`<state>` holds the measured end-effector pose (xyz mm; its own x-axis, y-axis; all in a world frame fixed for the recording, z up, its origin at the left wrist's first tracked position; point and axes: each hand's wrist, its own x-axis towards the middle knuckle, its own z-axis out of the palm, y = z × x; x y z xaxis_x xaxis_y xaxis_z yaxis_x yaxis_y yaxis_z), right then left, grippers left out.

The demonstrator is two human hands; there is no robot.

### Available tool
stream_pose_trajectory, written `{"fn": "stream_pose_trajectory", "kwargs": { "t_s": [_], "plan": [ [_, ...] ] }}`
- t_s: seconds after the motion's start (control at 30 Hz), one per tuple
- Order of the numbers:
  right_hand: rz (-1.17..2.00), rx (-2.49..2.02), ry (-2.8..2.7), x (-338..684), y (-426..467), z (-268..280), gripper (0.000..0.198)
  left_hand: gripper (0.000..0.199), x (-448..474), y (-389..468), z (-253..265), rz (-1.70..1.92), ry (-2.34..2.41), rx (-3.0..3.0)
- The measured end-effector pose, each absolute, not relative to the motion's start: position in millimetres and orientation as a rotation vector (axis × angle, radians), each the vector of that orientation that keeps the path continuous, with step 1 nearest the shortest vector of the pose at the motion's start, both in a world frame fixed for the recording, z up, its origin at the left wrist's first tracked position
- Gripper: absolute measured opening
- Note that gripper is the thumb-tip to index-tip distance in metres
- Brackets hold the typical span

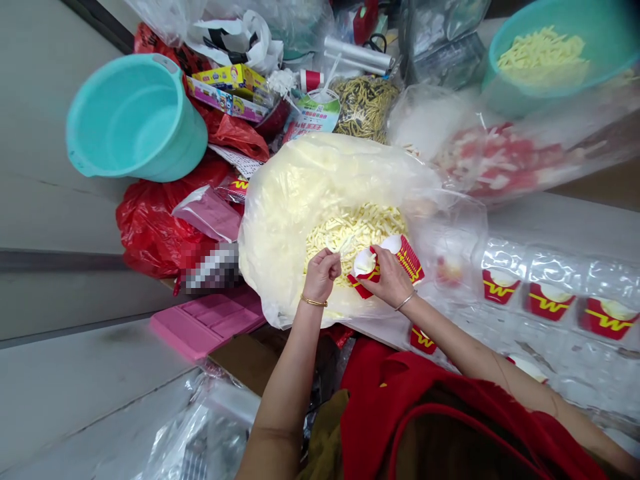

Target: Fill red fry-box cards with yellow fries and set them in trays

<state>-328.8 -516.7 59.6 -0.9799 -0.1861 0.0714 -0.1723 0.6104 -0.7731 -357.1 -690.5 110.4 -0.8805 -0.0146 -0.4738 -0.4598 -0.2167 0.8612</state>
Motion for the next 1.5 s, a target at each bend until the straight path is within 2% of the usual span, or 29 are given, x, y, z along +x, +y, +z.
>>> {"fn": "stream_pose_trajectory", "kwargs": {
  "t_s": [0.17,0.43,0.6,0.7,0.87,1.1,1.2,1.3,1.43,1.5],
  "plan": [
    [-1.354,-0.318,2.783,-338,-526,69,0.074,0.028,-351,-680,117,2.129,1.696,-0.478],
    [-1.334,-0.394,2.836,-341,-520,72,0.072,0.016,-353,-682,129,1.288,2.463,0.043],
    [-1.265,-0.495,2.841,-338,-515,69,0.072,0.012,-356,-665,130,0.914,2.757,0.278],
    [-1.278,-0.548,2.825,-334,-511,65,0.070,0.023,-355,-656,124,0.722,2.758,0.380],
    [-1.333,-0.484,2.820,-328,-503,57,0.069,0.017,-346,-655,126,0.886,2.644,0.367],
    [-1.394,-0.618,2.800,-319,-501,51,0.062,0.014,-332,-631,118,0.620,2.813,0.350],
    [-1.421,-0.505,2.827,-315,-490,42,0.065,0.017,-343,-634,113,0.724,2.737,0.471],
    [-1.411,-0.337,2.856,-312,-479,37,0.072,0.019,-370,-646,103,0.815,2.843,0.301],
    [-1.423,-0.237,2.856,-312,-472,39,0.074,0.028,-412,-643,76,0.556,2.969,0.046],
    [-1.424,-0.225,2.857,-311,-472,42,0.074,0.022,-426,-636,63,0.487,2.968,0.016]
  ]
}}
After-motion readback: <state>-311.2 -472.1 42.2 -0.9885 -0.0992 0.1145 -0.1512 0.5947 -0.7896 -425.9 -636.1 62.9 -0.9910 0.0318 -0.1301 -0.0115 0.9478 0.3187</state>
